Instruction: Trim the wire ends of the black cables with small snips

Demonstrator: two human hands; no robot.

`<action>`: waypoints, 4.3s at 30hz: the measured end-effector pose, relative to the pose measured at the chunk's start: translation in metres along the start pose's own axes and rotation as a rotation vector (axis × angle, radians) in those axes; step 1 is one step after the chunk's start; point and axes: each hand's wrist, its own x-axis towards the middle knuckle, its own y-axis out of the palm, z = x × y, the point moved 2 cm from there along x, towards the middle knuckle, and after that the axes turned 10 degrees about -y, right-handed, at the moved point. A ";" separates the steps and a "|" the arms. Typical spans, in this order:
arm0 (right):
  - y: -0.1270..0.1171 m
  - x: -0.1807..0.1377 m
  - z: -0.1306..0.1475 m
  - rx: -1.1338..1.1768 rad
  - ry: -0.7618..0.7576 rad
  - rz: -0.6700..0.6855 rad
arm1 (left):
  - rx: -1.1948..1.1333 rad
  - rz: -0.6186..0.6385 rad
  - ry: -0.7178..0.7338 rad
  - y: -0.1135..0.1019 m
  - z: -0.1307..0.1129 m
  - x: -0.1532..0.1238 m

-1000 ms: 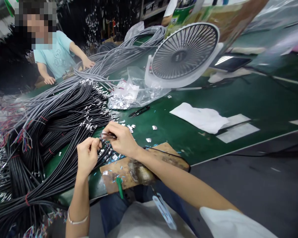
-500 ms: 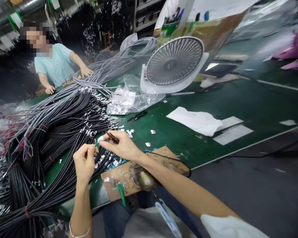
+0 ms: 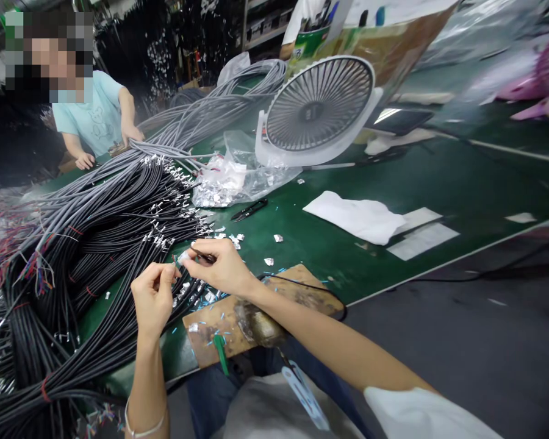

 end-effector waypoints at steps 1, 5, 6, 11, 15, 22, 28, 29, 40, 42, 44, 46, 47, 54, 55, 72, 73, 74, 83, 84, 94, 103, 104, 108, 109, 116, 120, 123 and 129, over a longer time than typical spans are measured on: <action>0.000 0.000 0.000 -0.002 -0.001 0.002 | -0.003 0.003 -0.008 0.000 0.001 0.000; 0.001 0.000 0.002 -0.017 -0.003 0.000 | -0.031 0.019 -0.044 0.000 0.004 0.000; 0.001 0.001 0.003 -0.022 -0.012 0.001 | -0.045 0.021 -0.057 0.001 0.005 0.000; 0.000 0.002 0.006 -0.019 -0.081 -0.012 | -0.166 0.000 -0.079 0.002 0.007 0.000; 0.000 0.002 0.006 0.022 -0.072 -0.022 | -0.181 -0.076 -0.032 0.000 0.007 0.000; -0.002 0.001 0.001 0.115 0.118 -0.074 | -0.120 -0.081 0.062 -0.002 0.007 -0.002; 0.000 0.000 0.002 0.140 0.149 -0.053 | -0.053 -0.089 0.077 -0.001 0.004 -0.002; 0.000 0.000 0.002 0.141 0.160 -0.052 | -0.047 -0.091 0.079 -0.001 0.004 -0.002; 0.002 0.002 0.001 0.261 0.289 -0.039 | -0.006 -0.119 0.091 0.003 0.005 -0.006; 0.003 0.002 -0.003 0.332 0.373 -0.013 | 0.005 -0.115 0.099 0.003 0.004 -0.006; 0.005 0.003 -0.007 0.386 0.435 0.047 | 0.016 -0.104 0.103 0.003 0.003 -0.006; 0.006 0.003 -0.009 0.404 0.451 0.103 | 0.028 -0.081 0.105 0.003 0.003 -0.006; 0.007 0.003 -0.010 0.403 0.451 0.110 | 0.030 -0.070 0.102 0.002 0.003 -0.005; -0.003 -0.004 0.007 -0.107 -0.109 -0.242 | -0.020 -0.096 -0.005 0.001 0.006 -0.004; -0.002 -0.006 0.010 -0.187 -0.242 -0.248 | -0.022 -0.101 -0.014 0.001 0.005 -0.004; -0.004 -0.009 0.010 -0.306 -0.487 -0.174 | -0.085 -0.113 -0.057 0.002 0.006 -0.005; -0.003 -0.009 0.010 -0.287 -0.492 -0.161 | -0.078 -0.107 -0.054 0.002 0.006 -0.005; -0.003 -0.009 0.009 -0.271 -0.494 -0.146 | -0.071 -0.101 -0.051 0.003 0.005 -0.005; -0.004 -0.011 0.005 -0.535 -0.573 -0.121 | -0.091 -0.059 -0.065 0.003 0.007 -0.005; -0.005 -0.011 0.005 -0.569 -0.604 -0.109 | -0.087 -0.060 -0.059 0.003 0.007 -0.005; -0.004 -0.003 -0.003 0.192 0.140 0.059 | 0.033 -0.031 0.191 0.000 0.003 -0.004; -0.002 0.001 0.001 0.259 0.231 0.030 | 0.079 0.023 0.217 -0.001 -0.002 -0.006; -0.003 0.001 0.002 0.249 0.218 0.016 | 0.078 0.023 0.212 -0.001 -0.002 -0.007; -0.007 0.001 0.006 0.205 0.109 0.019 | 0.084 0.025 0.204 -0.001 -0.002 -0.008; -0.007 0.001 0.006 0.185 0.083 0.015 | 0.091 0.025 0.207 -0.001 -0.002 -0.008; -0.001 -0.001 0.003 0.194 0.153 -0.010 | 0.161 -0.073 0.241 0.002 -0.002 -0.009; 0.001 -0.002 0.004 0.191 0.185 -0.019 | 0.162 -0.141 0.261 0.003 0.002 -0.008; 0.002 -0.002 0.005 0.152 0.201 -0.002 | 0.076 -0.142 0.213 0.004 0.005 -0.007; 0.004 -0.001 0.001 0.275 0.252 0.055 | -0.025 -0.065 0.129 0.003 0.005 -0.007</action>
